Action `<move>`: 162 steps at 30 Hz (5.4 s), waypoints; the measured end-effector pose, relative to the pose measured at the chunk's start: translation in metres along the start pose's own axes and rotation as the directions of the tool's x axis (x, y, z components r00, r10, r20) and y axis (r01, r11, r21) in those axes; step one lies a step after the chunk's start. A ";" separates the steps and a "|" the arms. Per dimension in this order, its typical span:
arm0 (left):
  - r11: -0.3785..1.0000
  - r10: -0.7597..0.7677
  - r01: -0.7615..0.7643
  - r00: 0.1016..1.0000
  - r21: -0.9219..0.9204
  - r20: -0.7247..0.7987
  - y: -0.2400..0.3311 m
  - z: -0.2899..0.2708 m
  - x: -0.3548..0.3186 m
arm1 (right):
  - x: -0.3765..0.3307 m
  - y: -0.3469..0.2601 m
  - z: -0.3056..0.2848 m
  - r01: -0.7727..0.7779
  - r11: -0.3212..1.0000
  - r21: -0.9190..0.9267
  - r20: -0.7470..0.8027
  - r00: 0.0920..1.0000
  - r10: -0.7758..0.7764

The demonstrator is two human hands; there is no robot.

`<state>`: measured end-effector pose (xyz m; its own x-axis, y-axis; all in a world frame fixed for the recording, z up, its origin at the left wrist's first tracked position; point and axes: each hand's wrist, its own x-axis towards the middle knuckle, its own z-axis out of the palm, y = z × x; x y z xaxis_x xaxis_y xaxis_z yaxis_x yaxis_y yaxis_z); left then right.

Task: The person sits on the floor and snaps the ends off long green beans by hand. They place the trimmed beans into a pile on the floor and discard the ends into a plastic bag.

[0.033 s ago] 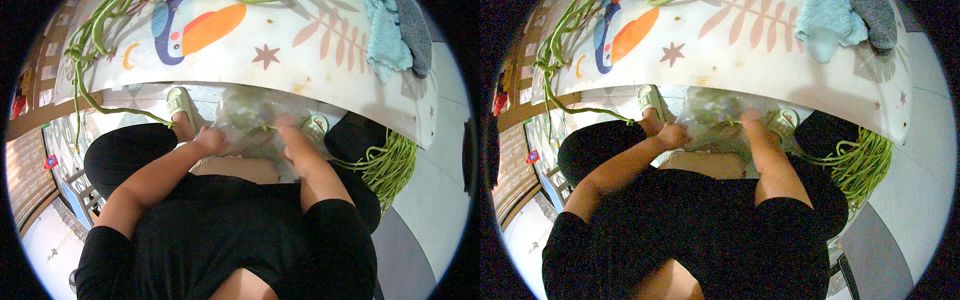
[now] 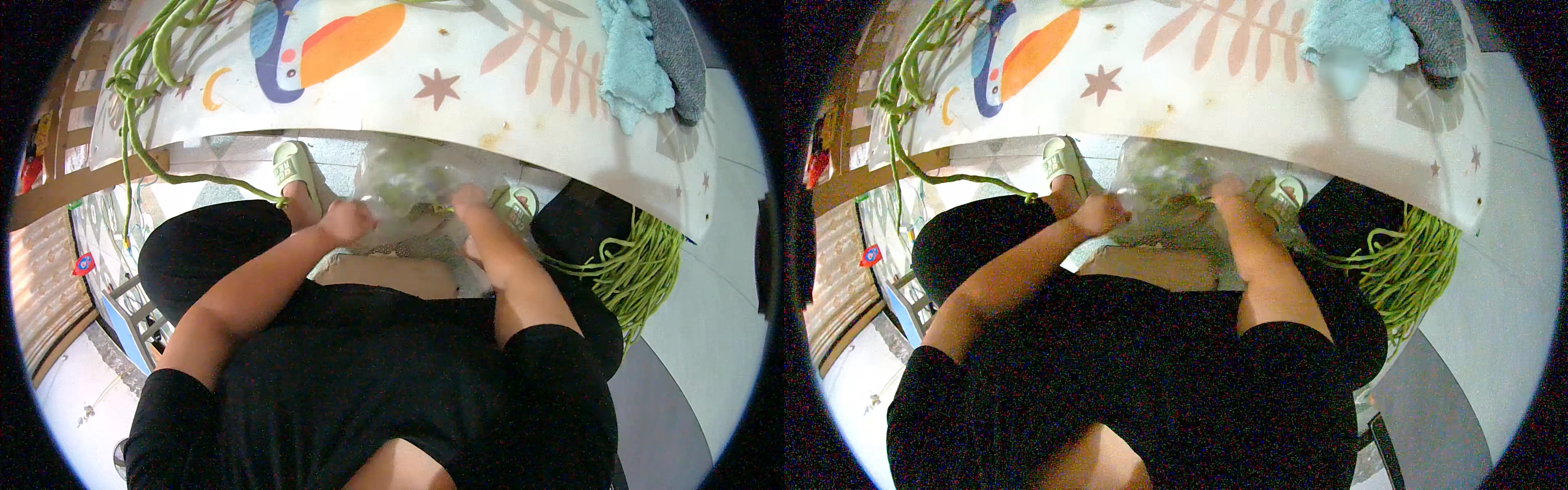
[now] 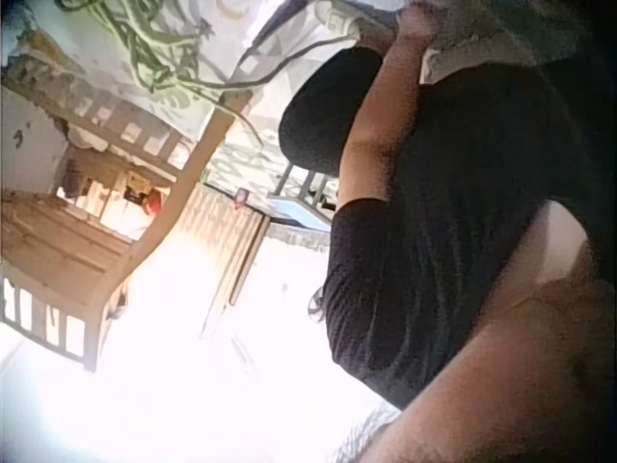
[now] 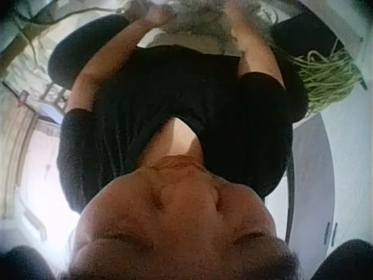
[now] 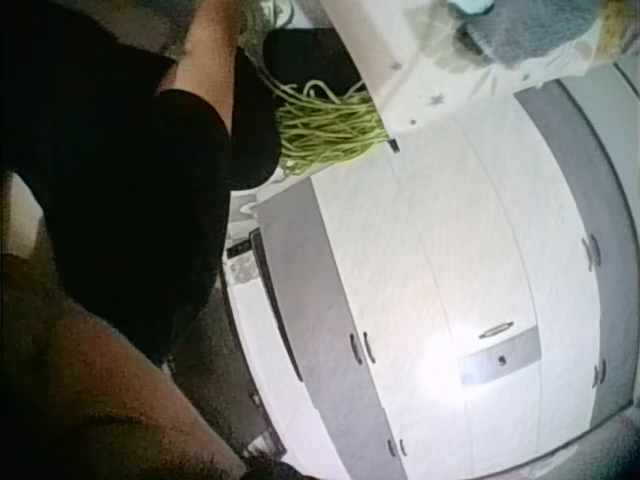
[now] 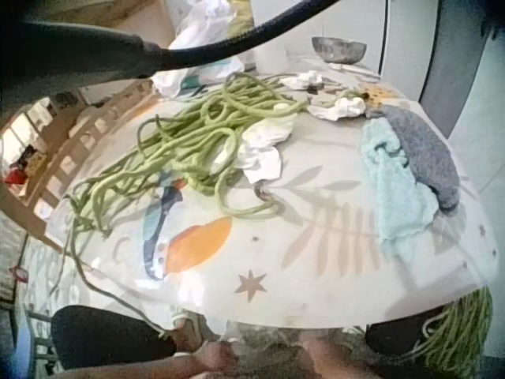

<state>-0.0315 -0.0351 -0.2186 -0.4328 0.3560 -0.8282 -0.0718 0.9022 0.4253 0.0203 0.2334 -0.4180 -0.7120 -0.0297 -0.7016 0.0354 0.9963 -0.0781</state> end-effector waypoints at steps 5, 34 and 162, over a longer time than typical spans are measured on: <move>0.625 0.121 -0.282 0.956 -0.727 -0.267 0.025 -0.033 -0.026 | -0.028 -0.015 -0.105 0.215 0.956 0.202 0.141 0.959 -0.246; 0.321 0.040 -0.348 0.934 -0.881 -0.354 0.023 -0.030 -0.086 | -0.160 -0.015 -0.168 -0.308 0.943 -0.122 -0.130 0.947 0.293; 0.693 0.700 -0.711 0.622 0.122 -0.352 0.091 -0.022 -0.123 | -0.320 -0.056 -0.308 0.647 -0.458 0.610 -0.669 0.730 0.140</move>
<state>-0.0041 -0.0026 -0.0701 -0.6358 0.7668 -0.0888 0.3672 0.4016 0.8389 0.0306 0.2122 0.0288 -0.9840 0.1716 -0.0490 -0.0491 -0.5245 -0.8500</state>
